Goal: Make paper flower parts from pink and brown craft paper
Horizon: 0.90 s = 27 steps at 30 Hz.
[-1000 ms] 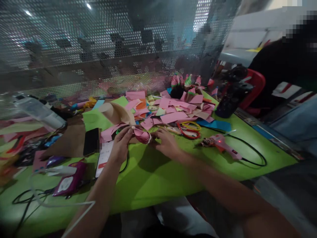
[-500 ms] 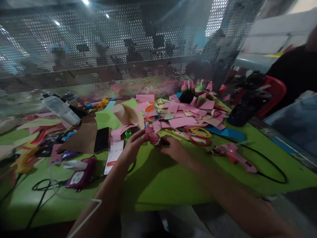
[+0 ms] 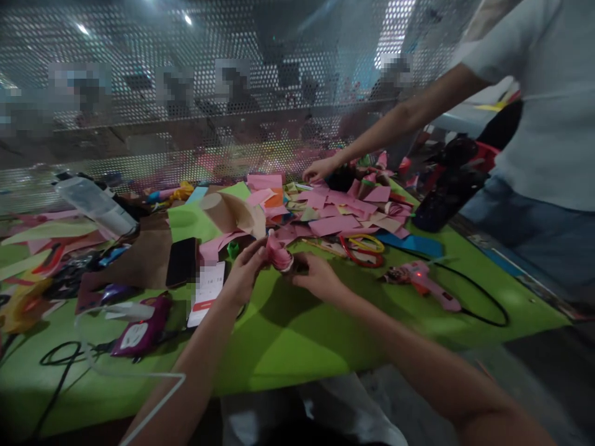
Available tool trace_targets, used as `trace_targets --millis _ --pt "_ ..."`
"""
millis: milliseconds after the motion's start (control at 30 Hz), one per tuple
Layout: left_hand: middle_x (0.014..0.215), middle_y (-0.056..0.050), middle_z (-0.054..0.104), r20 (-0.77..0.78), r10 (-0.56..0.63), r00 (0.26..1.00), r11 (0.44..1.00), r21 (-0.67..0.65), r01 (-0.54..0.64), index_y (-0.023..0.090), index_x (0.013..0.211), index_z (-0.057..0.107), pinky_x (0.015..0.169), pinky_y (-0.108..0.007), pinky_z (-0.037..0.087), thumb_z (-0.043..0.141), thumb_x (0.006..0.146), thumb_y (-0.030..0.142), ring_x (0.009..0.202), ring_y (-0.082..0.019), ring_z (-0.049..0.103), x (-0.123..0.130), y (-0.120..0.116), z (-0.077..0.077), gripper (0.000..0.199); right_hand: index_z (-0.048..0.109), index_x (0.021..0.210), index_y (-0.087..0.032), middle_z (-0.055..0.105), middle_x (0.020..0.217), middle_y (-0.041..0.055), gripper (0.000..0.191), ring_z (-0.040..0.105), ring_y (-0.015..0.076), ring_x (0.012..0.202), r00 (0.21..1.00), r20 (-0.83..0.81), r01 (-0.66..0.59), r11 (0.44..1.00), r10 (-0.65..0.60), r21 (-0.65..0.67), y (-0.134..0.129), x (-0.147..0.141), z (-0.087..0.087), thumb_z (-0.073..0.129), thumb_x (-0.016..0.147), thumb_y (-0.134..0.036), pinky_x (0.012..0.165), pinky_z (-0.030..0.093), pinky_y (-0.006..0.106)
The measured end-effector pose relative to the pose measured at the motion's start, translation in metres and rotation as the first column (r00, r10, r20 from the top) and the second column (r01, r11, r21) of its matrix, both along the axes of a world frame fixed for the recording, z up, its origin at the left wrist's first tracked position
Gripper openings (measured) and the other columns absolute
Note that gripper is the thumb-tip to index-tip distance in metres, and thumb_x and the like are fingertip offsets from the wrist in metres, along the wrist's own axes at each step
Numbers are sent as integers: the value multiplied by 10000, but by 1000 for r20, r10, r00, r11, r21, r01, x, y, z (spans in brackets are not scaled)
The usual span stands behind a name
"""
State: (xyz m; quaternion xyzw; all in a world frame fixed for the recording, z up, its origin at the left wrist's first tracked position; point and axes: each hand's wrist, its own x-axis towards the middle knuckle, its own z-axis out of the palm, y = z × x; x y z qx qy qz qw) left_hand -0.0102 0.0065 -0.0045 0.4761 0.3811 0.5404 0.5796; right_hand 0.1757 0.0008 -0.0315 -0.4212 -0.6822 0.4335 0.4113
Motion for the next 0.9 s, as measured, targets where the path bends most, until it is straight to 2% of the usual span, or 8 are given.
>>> trace_targets --millis 133,300,467,567,700,733,800,900 --pt "1005 -68 760 29 26 999 999 -40 -25 238 1089 742 665 -279 509 726 751 591 871 -211 704 -2 1 -3 489 720 1008 -183 765 984 48 319 685 254 912 999 11 36 998 -37 43 0 1 0 722 703 -276 875 512 407" --pt "932 -78 750 11 141 990 987 -81 -139 201 1033 738 604 -266 501 683 809 521 761 -183 697 -4 4 -6 395 727 1022 -190 769 1007 64 362 690 276 931 998 14 53 998 -53 36 -1 0 4 765 700 -352 882 516 428" --pt "844 -61 717 0 144 990 987 -65 -144 189 983 729 586 -260 489 639 844 477 661 -149 648 -4 3 -5 332 720 1040 -190 759 1039 62 381 687 270 967 999 -35 12 999 -13 -34 -4 5 21 769 713 -378 878 528 414" --pt "810 -42 689 -9 153 988 987 -56 -153 182 939 729 597 -245 487 678 809 476 641 -127 615 -1 0 -4 326 718 1016 -175 761 990 62 385 692 253 924 996 -31 76 996 -78 -53 6 9 35 784 696 -378 844 537 391" --pt "794 -23 666 -56 183 981 981 -61 -186 177 897 728 622 -230 484 708 768 510 675 -121 608 4 -5 -5 358 725 945 -158 764 960 67 288 700 228 900 984 26 179 984 -179 -14 55 15 61 780 717 -324 820 544 356" --pt "783 -20 661 -70 182 981 981 -61 -187 174 879 728 617 -226 478 713 764 516 675 -120 604 5 -6 -5 362 725 926 -165 765 952 50 263 703 214 895 953 102 286 958 -287 21 74 17 68 788 713 -306 817 544 334" --pt "774 -21 658 -81 189 979 978 -78 -195 174 848 737 612 -222 468 706 763 541 667 -118 595 7 -8 -5 378 718 975 -155 761 978 52 282 700 219 921 911 159 375 925 -381 65 114 25 82 790 726 -266 819 546 327" --pt "769 -35 671 -88 156 984 980 -110 -165 173 857 753 616 -230 464 706 761 564 665 -127 597 9 -11 -5 405 699 1025 -125 738 979 73 296 686 259 949 819 264 496 860 -509 117 173 39 96 756 804 -312 808 560 360"
